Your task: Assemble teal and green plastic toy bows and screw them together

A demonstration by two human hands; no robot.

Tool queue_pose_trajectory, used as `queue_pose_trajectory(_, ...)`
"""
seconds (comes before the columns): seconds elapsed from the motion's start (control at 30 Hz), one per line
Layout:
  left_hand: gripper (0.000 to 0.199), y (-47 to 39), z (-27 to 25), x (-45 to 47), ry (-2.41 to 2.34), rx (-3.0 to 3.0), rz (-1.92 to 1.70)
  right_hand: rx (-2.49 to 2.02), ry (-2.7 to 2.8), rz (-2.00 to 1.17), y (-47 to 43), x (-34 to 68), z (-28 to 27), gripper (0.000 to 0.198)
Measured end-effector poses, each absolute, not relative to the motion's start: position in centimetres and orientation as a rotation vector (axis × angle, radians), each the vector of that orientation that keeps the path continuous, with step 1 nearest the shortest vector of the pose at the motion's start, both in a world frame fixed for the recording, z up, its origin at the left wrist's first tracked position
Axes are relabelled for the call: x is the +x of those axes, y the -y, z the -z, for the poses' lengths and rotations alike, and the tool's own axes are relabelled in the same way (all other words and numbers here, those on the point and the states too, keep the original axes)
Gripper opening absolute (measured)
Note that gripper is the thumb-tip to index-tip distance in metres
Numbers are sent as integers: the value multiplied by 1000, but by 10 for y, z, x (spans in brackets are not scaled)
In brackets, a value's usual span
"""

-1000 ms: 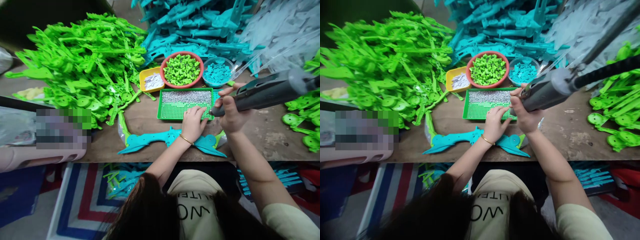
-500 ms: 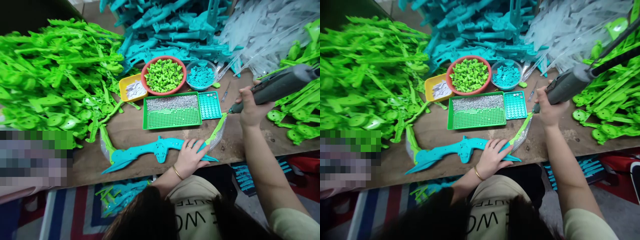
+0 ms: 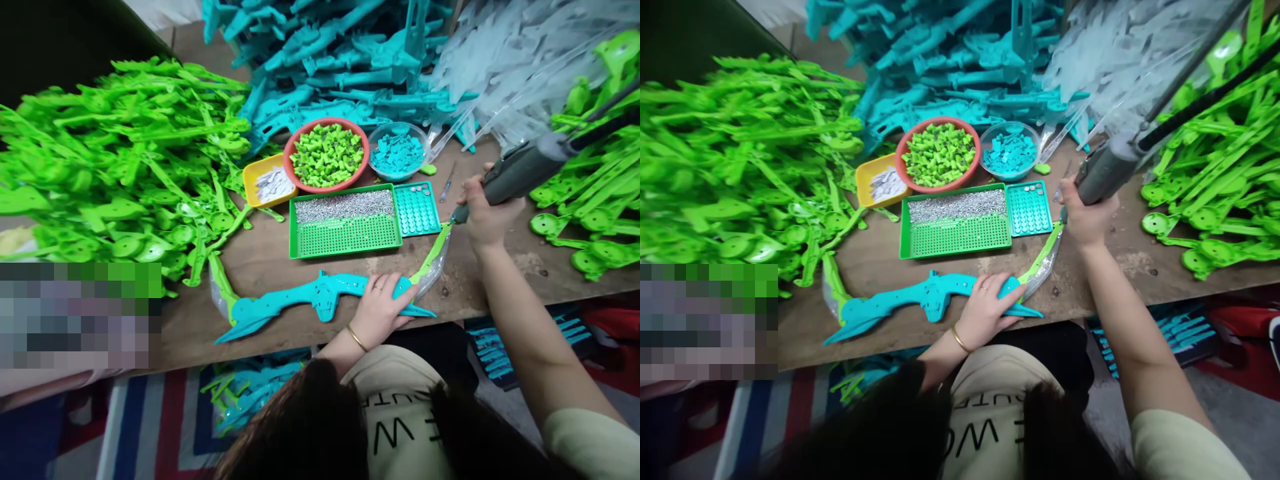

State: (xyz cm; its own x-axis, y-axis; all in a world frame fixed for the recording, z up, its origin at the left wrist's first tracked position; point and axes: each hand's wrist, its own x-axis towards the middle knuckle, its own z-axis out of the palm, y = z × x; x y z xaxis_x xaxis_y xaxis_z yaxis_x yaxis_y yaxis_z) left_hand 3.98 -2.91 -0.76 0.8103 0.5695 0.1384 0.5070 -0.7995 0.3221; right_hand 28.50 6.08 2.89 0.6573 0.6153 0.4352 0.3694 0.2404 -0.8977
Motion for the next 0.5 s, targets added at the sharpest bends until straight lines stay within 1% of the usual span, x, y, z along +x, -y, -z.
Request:
queue_pose_trajectory(0.07,55,34,5,39,-778,2736,-301,-1381,935,-175,-56,283,-36,40)
queue_pose_trajectory(0.2,61,47,4,29,-634,2759,-269,-1363,1047,-210,-47,276,-44,37)
queue_pose_trajectory(0.27,63,51,8,20,-680,2762,-284,-1372,1103,-263,-44,276,-42,39)
queue_pose_trajectory(0.33,60,51,11,9,-768,2739,-340,-1407,1165,-255,-37,279,-39,44)
queue_pose_trajectory(0.43,50,45,4,-2,-752,2715,-499,-1453,1222,-21,-5,285,-41,58)
queue_pose_trajectory(0.5,51,39,-13,-4,-672,2700,-601,-1412,1223,123,30,283,-44,67)
